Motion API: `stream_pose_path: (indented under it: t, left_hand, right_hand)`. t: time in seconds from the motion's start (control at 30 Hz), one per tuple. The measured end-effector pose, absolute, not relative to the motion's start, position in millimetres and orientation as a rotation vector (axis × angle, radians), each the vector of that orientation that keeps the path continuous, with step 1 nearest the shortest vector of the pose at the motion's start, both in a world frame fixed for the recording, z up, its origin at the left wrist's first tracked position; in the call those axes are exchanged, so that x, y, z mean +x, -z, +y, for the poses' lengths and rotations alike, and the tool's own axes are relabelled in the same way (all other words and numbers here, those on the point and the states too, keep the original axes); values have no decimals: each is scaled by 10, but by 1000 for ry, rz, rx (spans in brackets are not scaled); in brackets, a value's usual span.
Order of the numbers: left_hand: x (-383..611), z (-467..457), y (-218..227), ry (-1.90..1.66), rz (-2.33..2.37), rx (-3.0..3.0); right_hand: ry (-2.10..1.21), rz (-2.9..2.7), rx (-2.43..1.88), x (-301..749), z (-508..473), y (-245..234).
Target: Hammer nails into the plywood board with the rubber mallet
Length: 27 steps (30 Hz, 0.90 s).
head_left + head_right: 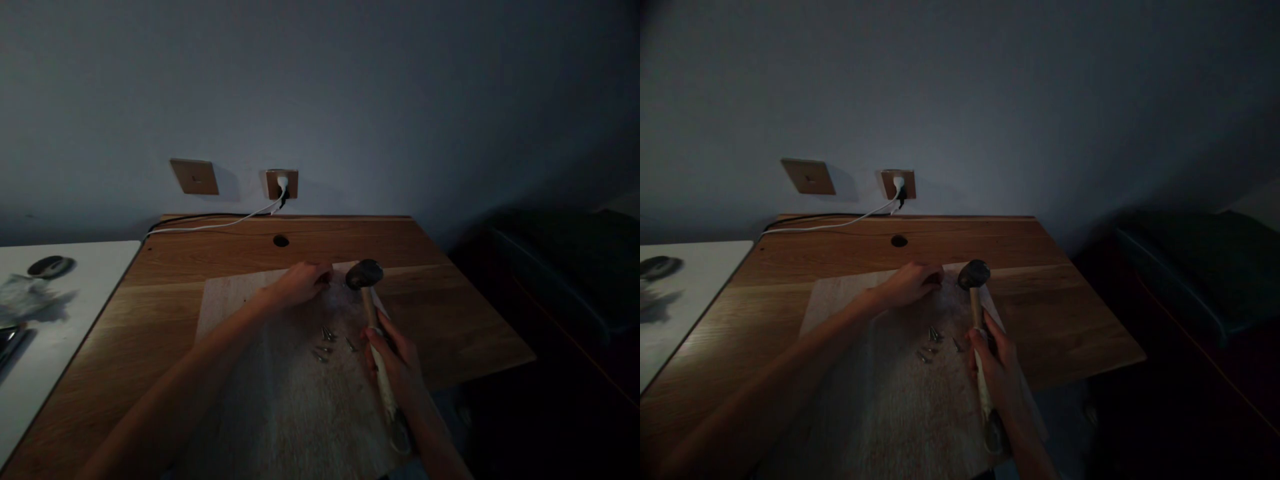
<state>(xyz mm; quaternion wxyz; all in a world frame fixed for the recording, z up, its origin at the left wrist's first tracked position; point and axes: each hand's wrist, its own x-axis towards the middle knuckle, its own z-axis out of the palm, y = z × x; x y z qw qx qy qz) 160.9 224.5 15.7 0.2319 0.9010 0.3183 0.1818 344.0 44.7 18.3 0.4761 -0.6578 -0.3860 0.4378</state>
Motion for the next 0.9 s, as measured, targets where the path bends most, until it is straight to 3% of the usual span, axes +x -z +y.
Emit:
stream_pose_path:
  t: [0.9]
  left_hand:
    - [1634, 2232, -26, -651, 786, 2383]
  right_hand:
    - [-1114, -949, -1566, 3468, 434, -148]
